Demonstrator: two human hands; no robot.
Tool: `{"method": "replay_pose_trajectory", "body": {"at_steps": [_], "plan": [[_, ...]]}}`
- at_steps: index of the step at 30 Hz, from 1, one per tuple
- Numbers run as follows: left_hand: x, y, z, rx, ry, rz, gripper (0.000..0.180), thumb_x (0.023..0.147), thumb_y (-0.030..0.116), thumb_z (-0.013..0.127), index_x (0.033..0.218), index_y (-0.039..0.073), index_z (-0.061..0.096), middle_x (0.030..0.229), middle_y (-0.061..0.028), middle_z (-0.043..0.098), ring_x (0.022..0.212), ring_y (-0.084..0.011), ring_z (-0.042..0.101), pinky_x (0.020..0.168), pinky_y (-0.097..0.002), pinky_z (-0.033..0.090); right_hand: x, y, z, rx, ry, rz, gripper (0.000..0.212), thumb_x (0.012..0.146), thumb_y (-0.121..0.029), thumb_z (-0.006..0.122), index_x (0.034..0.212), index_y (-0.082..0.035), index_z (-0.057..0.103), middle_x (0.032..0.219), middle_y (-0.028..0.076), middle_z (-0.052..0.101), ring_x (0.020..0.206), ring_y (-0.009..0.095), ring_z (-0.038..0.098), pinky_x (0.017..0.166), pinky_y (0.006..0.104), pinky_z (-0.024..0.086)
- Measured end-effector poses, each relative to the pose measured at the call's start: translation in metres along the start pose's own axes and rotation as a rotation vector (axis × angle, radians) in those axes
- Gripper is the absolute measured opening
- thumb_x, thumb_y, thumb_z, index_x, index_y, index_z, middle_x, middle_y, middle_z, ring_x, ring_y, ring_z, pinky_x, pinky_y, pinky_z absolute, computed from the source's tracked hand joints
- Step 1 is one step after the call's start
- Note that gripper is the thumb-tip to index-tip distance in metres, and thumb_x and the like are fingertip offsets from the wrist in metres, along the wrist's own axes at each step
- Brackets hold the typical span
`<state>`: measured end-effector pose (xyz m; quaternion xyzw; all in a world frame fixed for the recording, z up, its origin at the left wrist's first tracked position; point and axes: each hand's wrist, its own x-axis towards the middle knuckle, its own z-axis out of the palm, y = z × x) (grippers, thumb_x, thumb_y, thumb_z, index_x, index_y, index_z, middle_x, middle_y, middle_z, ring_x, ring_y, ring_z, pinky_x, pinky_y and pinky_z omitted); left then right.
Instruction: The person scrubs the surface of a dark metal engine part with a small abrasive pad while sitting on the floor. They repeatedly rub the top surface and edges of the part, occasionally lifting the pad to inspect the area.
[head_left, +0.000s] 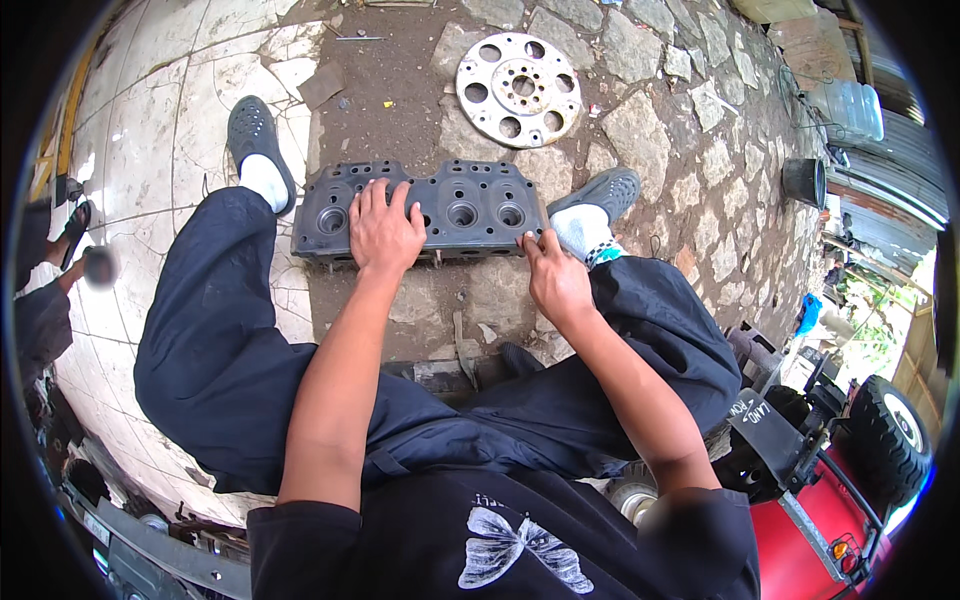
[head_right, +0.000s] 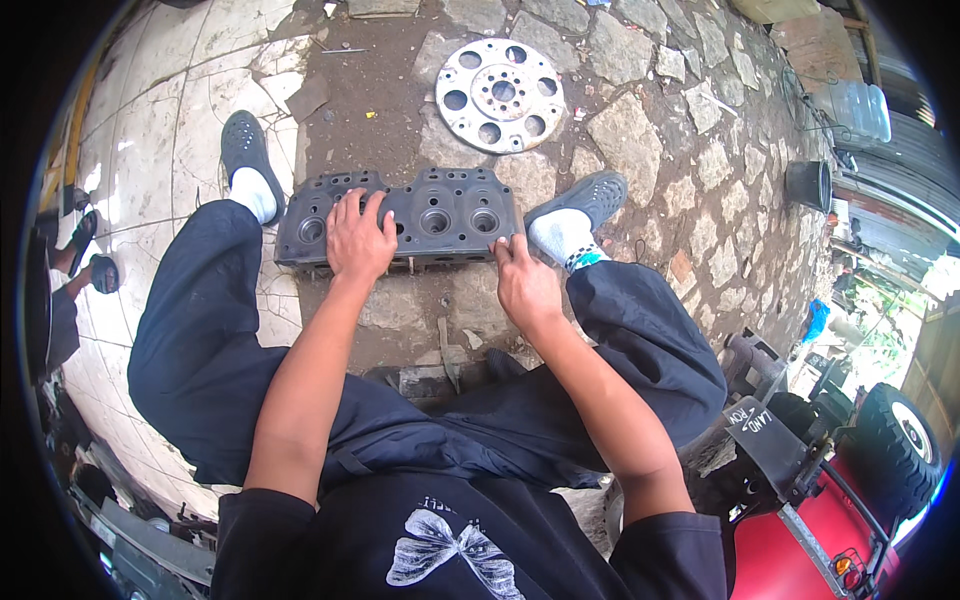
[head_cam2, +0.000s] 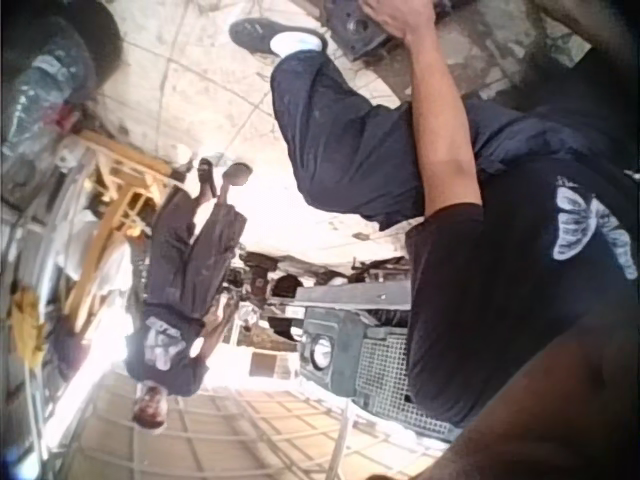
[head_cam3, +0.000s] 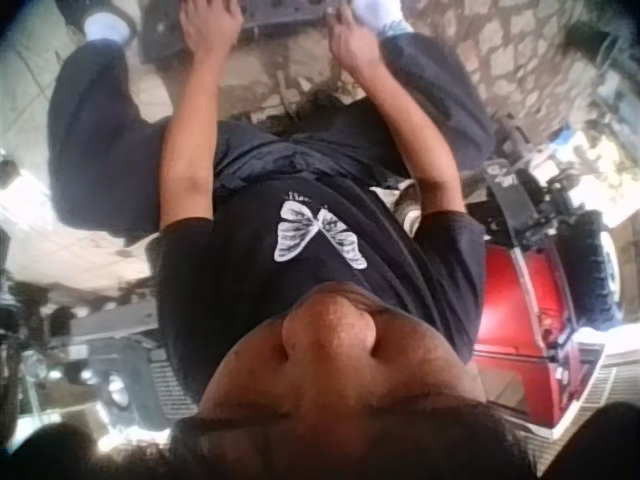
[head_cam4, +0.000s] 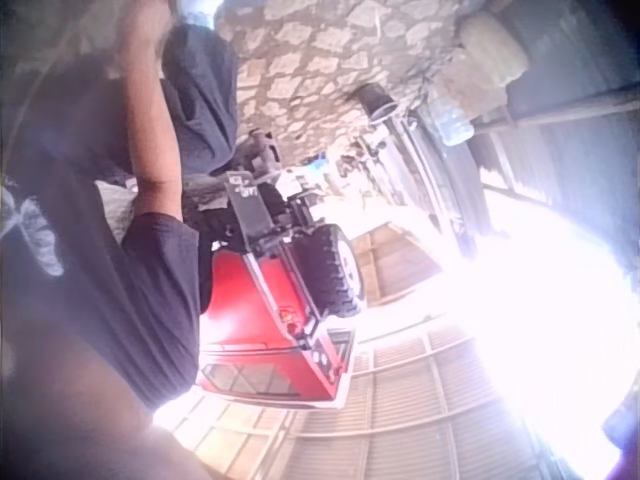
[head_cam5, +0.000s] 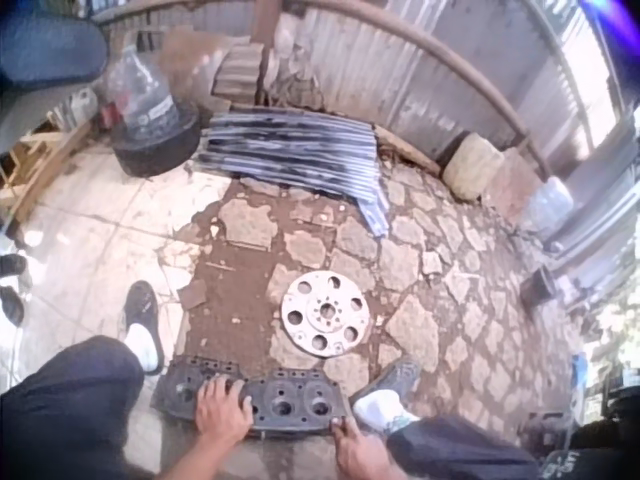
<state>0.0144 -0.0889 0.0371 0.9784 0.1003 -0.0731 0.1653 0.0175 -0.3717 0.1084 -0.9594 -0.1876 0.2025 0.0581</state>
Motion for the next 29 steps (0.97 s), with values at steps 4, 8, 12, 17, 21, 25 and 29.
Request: {"method": "replay_pose_trajectory", "body": {"at_steps": [4,8,12,17,21,25,29], "plan": [[0.002,0.0,0.002,-0.002,0.006,0.009,0.043,0.1,0.035,0.067,0.138,0.014,0.07,0.148,-0.0158,0.06,0.146,-0.0338,0.051,0.127,-0.0509,0.035,0.013,-0.016,-0.004,-0.004,-0.102,0.032,0.042,0.105,-0.014,0.053,0.145,-0.005,0.062,0.119,0.018,0.06,0.078,0.041,0.075,0.071,0.0507,0.064],[0.004,-0.003,0.001,0.007,-0.002,-0.004,0.045,0.1,0.036,0.066,0.139,0.014,0.069,0.149,-0.0159,0.059,0.148,-0.0338,0.049,0.127,-0.0508,0.035,-0.003,-0.033,-0.007,-0.014,-0.297,0.002,0.039,0.105,-0.012,0.051,0.141,-0.005,0.065,0.122,0.019,0.06,0.081,0.041,0.076,0.073,0.0535,0.064],[0.005,0.001,0.005,-0.032,0.006,0.002,0.044,0.099,0.036,0.067,0.137,0.014,0.071,0.146,-0.0162,0.062,0.146,-0.0344,0.052,0.126,-0.0508,0.036,-0.034,-0.034,0.034,0.065,-0.305,0.042,0.043,0.102,-0.011,0.053,0.142,-0.009,0.067,0.125,0.018,0.061,0.086,0.042,0.077,0.077,0.0556,0.064],[0.016,-0.007,-0.004,-0.017,0.021,-0.007,0.041,0.098,0.034,0.068,0.132,0.013,0.074,0.142,-0.0163,0.066,0.14,-0.0347,0.058,0.124,-0.0507,0.038,-0.017,-0.082,-0.05,0.291,0.03,0.023,0.043,0.1,-0.009,0.058,0.142,-0.012,0.069,0.115,0.015,0.063,0.084,0.04,0.076,0.071,0.0528,0.062],[0.019,-0.005,0.0,-0.004,0.002,0.003,0.043,0.099,0.035,0.065,0.134,0.012,0.074,0.145,-0.016,0.065,0.142,-0.0337,0.056,0.125,-0.0501,0.037,0.007,-0.054,-0.026,0.24,0.199,0.065,0.037,0.101,-0.008,0.058,0.135,-0.01,0.073,0.12,0.013,0.067,0.087,0.038,0.076,0.076,0.0486,0.061],[0.019,-0.006,0.002,-0.031,0.018,-0.005,0.043,0.099,0.035,0.064,0.134,0.011,0.073,0.143,-0.0158,0.065,0.141,-0.0338,0.056,0.125,-0.0498,0.036,0.02,-0.039,-0.011,0.197,0.105,0.08,0.031,0.109,-0.019,0.057,0.135,-0.012,0.073,0.124,0.011,0.071,0.092,0.041,0.075,0.078,0.0517,0.06],[0.018,-0.006,-0.001,0.006,-0.018,-0.032,0.045,0.098,0.035,0.068,0.138,0.015,0.073,0.146,-0.0123,0.063,0.142,-0.0307,0.055,0.124,-0.0468,0.038,0.038,-0.044,-0.009,0.143,0.065,0.021,0.032,0.109,-0.019,0.057,0.135,-0.011,0.074,0.124,0.012,0.07,0.092,0.041,0.076,0.08,0.051,0.06]]}}
